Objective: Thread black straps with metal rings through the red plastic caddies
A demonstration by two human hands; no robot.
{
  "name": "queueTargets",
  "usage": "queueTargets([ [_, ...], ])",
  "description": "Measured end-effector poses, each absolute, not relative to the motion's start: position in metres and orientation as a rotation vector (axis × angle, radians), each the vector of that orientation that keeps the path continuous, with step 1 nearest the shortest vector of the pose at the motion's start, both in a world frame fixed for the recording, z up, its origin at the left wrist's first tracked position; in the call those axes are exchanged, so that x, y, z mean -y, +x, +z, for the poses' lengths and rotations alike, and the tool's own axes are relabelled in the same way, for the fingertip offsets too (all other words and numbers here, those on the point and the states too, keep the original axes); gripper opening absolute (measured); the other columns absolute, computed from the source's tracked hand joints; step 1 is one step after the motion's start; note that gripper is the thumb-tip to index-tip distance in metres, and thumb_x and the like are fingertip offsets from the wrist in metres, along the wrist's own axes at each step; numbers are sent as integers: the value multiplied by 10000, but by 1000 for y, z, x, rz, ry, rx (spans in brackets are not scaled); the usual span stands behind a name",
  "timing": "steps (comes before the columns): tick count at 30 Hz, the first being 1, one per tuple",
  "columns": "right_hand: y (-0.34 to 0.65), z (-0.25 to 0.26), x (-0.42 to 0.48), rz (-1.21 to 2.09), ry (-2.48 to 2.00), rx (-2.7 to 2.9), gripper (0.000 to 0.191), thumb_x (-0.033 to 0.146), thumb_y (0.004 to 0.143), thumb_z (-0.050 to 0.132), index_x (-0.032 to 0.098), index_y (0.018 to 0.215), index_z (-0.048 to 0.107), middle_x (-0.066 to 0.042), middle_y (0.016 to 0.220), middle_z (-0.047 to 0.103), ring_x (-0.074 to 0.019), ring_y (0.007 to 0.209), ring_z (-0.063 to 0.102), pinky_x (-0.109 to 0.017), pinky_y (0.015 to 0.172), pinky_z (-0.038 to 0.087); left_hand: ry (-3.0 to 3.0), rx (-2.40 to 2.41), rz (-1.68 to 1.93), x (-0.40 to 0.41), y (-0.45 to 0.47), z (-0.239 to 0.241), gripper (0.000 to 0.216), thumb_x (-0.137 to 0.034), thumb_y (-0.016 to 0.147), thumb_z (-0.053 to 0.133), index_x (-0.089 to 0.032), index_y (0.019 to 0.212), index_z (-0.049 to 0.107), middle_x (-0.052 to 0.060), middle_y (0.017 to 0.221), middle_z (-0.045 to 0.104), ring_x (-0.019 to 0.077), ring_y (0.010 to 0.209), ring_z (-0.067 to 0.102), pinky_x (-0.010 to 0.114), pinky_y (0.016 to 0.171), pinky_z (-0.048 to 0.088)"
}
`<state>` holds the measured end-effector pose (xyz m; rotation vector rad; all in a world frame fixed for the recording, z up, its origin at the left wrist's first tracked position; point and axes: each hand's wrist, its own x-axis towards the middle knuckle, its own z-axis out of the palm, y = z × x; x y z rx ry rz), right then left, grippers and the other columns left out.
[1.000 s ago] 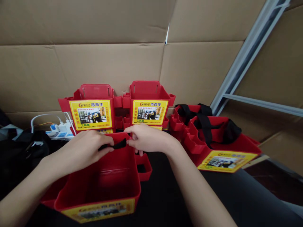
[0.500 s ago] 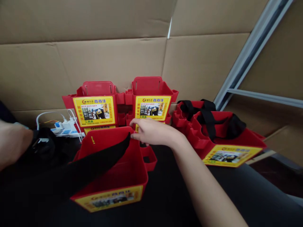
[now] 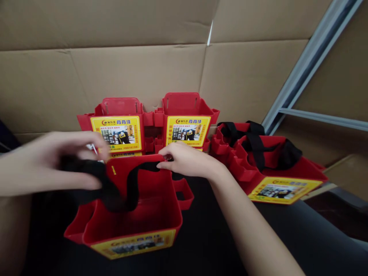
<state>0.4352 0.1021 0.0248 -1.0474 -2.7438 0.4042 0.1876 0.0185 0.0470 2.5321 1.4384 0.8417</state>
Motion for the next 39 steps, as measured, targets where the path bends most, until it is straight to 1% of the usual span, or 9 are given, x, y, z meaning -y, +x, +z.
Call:
queueTargets([
  [4, 435, 24, -101, 439, -1019, 2776, 227, 339, 830, 496, 147, 767, 600, 3, 667, 575, -108, 594, 477, -230, 553, 316, 2600, -1643, 441, -33, 235, 20, 370, -454, 775, 527, -192, 1036, 504, 60, 839, 643, 219, 710, 625, 297, 587, 464],
  [7, 435, 21, -102, 409, -1032, 2751, 239, 349, 829, 488, 145, 759, 592, 8, 656, 555, -102, 586, 458, -229, 539, 298, 2679, -1764, 380, -44, 244, 10, 321, -411, 796, 503, -167, 1005, 484, 97, 823, 641, 284, 749, 634, 331, 575, 445],
  [11, 435, 19, -104, 430, -1002, 2728, 232, 359, 815, 500, 152, 751, 583, 28, 632, 509, -87, 561, 413, -226, 513, 263, 2769, -1616, 611, -45, 239, 14, 284, -355, 818, 496, -207, 1056, 447, 49, 836, 650, 242, 783, 637, 290, 599, 435],
  [16, 434, 21, -103, 428, -1023, 2702, 281, 333, 791, 530, 161, 585, 448, 65, 509, 349, -64, 484, 311, -227, 483, 210, 2855, -1581, 458, -42, 238, 17, 233, -393, 836, 467, -225, 950, 581, 37, 780, 663, 236, 721, 638, 299, 588, 417],
  [19, 433, 23, -101, 476, -1036, 2689, 321, 342, 783, 537, 166, 556, 393, 68, 497, 321, -62, 476, 293, -230, 477, 201, 2901, -1610, 456, -41, 236, 17, 274, -393, 830, 481, -216, 1014, 580, 48, 774, 666, 242, 721, 636, 299, 581, 409],
  [26, 428, 27, -90, 415, -1077, 2724, 237, 314, 764, 555, 171, 595, 470, 58, 530, 394, -69, 495, 331, -233, 483, 228, 2916, -1572, 509, -43, 220, 28, 287, -427, 800, 524, -236, 1011, 556, 1, 703, 644, 187, 633, 598, 263, 545, 364],
  [29, 426, 28, -87, 377, -1089, 2749, 199, 296, 762, 554, 174, 616, 498, 55, 538, 408, -71, 500, 345, -231, 479, 233, 2882, -1558, 540, -42, 215, 33, 317, -498, 774, 537, -223, 927, 582, 0, 686, 630, 169, 631, 582, 254, 560, 366],
  [32, 425, 28, -86, 382, -1076, 2745, 172, 292, 765, 549, 178, 640, 513, 51, 552, 423, -73, 508, 364, -227, 481, 244, 2875, -1541, 336, -40, 217, 32, 359, -545, 774, 504, -211, 781, 634, 6, 579, 584, 156, 557, 547, 250, 506, 320],
  [39, 427, 26, -90, 444, -1014, 2739, 179, 292, 771, 547, 171, 641, 523, 49, 561, 421, -76, 522, 365, -223, 501, 249, 2898, -1291, 194, -45, 222, 23, 180, -261, 805, 500, -183, 677, 600, -15, 546, 531, 113, 493, 478, 244, 463, 269],
])
